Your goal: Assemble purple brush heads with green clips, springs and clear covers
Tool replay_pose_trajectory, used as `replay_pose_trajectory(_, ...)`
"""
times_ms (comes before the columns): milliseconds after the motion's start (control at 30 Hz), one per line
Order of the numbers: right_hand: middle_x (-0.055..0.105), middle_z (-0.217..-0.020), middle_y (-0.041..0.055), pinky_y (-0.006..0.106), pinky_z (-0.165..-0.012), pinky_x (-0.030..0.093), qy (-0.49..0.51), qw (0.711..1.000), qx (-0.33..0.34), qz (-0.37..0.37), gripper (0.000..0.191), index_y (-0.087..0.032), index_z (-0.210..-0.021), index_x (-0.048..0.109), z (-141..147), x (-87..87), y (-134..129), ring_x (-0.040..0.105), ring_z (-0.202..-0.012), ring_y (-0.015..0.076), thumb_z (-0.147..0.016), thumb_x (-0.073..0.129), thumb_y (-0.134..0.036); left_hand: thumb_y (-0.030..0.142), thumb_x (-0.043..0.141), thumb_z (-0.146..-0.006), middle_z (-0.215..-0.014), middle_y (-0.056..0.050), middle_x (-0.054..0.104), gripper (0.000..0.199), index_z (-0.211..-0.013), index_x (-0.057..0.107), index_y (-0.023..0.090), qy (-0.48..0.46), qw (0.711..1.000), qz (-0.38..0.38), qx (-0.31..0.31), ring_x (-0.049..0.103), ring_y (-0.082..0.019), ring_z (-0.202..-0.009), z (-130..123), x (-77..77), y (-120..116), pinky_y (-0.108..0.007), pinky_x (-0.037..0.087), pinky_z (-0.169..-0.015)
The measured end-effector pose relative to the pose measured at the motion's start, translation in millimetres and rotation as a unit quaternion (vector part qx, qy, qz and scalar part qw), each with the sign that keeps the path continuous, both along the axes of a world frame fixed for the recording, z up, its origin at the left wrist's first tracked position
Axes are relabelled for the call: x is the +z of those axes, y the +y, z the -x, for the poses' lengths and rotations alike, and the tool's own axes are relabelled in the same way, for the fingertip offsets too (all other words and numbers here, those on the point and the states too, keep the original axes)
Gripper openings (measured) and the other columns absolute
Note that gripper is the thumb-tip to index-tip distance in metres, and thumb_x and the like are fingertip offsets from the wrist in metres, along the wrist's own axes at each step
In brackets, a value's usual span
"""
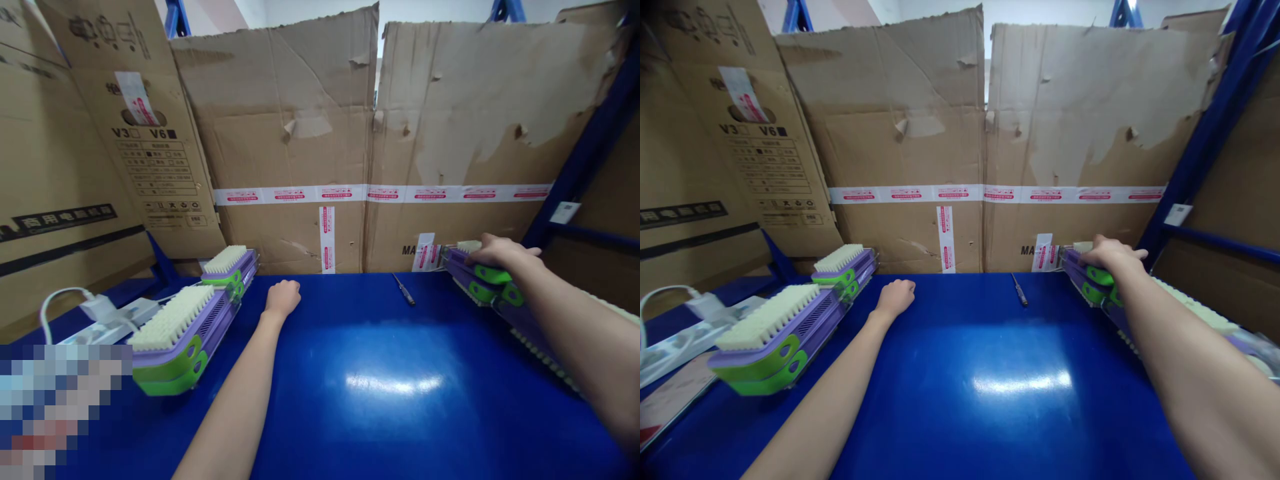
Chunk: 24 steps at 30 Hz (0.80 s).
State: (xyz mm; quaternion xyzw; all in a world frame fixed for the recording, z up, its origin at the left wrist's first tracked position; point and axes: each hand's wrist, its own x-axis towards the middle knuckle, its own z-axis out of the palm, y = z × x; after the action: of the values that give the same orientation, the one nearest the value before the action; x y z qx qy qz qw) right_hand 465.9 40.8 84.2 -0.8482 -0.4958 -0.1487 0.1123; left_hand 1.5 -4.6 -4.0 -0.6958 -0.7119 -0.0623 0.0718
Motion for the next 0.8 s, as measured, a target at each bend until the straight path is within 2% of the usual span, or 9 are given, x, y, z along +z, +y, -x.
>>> replay_pose_trajectory(67, 0.063, -0.097, 0.019, 0.048, -0.077, 0.026, 0.059, 0.996, 0.001, 0.063, 0.045, -0.017, -0.101, 0.062, 12.2, 10.2, -6.5, 0.056, -0.094, 0.0317, -0.067, 0.068, -0.045, 0.009, 0.042, -0.076, -0.091, -0.014, 0.069, 0.029, -0.083, 0.068, 0.018, 0.001, 1.0, 0.0, 0.0, 0.066, -0.027, -0.089, 0.1, -0.1, 0.5, -0.034, 0.047, -0.072)
replay_pose_trajectory(133, 0.06, -0.107, 0.0205, 0.048, -0.08, 0.027, 0.07, 0.994, 0.021, 0.086, 0.05, -0.017, -0.109, 0.059, 27.1, 19.7, -13.4, 0.053, -0.102, 0.0339, -0.068, 0.067, -0.043, 0.01, 0.041, -0.076, -0.091, -0.015, 0.069, 0.029, -0.082, 0.068, 0.018, 0.002, 1.0, -0.001, 0.0, 0.066, -0.027, -0.089, 0.2, -0.4, 0.9, -0.034, 0.047, -0.072)
replay_pose_trajectory(233, 0.06, -0.112, 0.0192, 0.048, -0.081, 0.03, 0.04, 0.992, 0.068, 0.098, 0.053, -0.018, -0.114, 0.058, 55.4, 27.5, -23.5, 0.053, -0.104, 0.0355, -0.067, 0.067, -0.042, 0.009, 0.042, -0.075, -0.09, -0.014, 0.069, 0.028, -0.081, 0.068, 0.018, 0.003, 1.0, -0.004, -0.004, 0.066, -0.027, -0.089, 0.1, -0.8, 1.0, -0.034, 0.047, -0.072)
replay_pose_trajectory(300, 0.062, -0.111, 0.0165, 0.045, -0.08, 0.034, 0.002, 0.989, 0.123, 0.084, 0.056, -0.022, -0.117, 0.057, 78.3, 26.0, -29.4, 0.055, -0.103, 0.035, -0.066, 0.066, -0.044, 0.009, 0.042, -0.075, -0.09, -0.014, 0.069, 0.028, -0.081, 0.068, 0.018, 0.004, 1.0, -0.005, -0.006, 0.066, -0.027, -0.09, -0.2, -0.8, 1.0, -0.034, 0.047, -0.072)
replay_pose_trajectory(433, 0.065, -0.105, 0.0134, 0.039, -0.077, 0.04, -0.061, 0.967, 0.243, 0.047, 0.065, -0.025, -0.126, 0.053, 129.4, 5.9, -37.9, 0.059, -0.097, 0.0318, -0.067, 0.066, -0.049, 0.01, 0.042, -0.076, -0.091, -0.014, 0.07, 0.029, -0.083, 0.069, 0.018, 0.007, 1.0, -0.004, -0.005, 0.066, -0.026, -0.091, -1.4, -0.6, 1.4, -0.034, 0.047, -0.074)
replay_pose_trajectory(567, 0.064, -0.112, 0.0118, 0.033, -0.077, 0.043, -0.031, 0.918, 0.393, 0.043, 0.072, -0.024, -0.133, 0.047, 173.6, -29.5, -41.0, 0.059, -0.1, 0.0288, -0.067, 0.067, -0.044, 0.01, 0.042, -0.076, -0.092, -0.014, 0.07, 0.029, -0.083, 0.069, 0.018, 0.01, 1.0, -0.005, -0.008, 0.066, -0.026, -0.091, -2.3, -0.6, 1.8, -0.034, 0.047, -0.074)
replay_pose_trajectory(700, 0.062, -0.115, 0.0108, 0.033, -0.08, 0.043, 0.029, 0.895, 0.443, 0.047, 0.073, -0.025, -0.135, 0.044, 197.0, -59.9, -41.2, 0.058, -0.102, 0.0281, -0.069, 0.065, -0.047, 0.01, 0.042, -0.076, -0.092, -0.014, 0.07, 0.03, -0.084, 0.07, 0.019, 0.013, 1.0, -0.006, -0.012, 0.066, -0.026, -0.091, -2.3, -1.3, 2.4, -0.034, 0.047, -0.076)
replay_pose_trajectory(800, 0.061, -0.117, 0.0103, 0.033, -0.082, 0.043, 0.051, 0.894, 0.443, 0.04, 0.067, -0.025, -0.133, 0.045, 200.9, -70.1, -44.3, 0.056, -0.104, 0.0274, -0.073, 0.063, -0.048, 0.011, 0.042, -0.076, -0.093, -0.013, 0.07, 0.03, -0.085, 0.07, 0.019, 0.014, 1.0, -0.005, -0.014, 0.066, -0.026, -0.091, -3.1, -1.3, 2.8, -0.034, 0.047, -0.076)
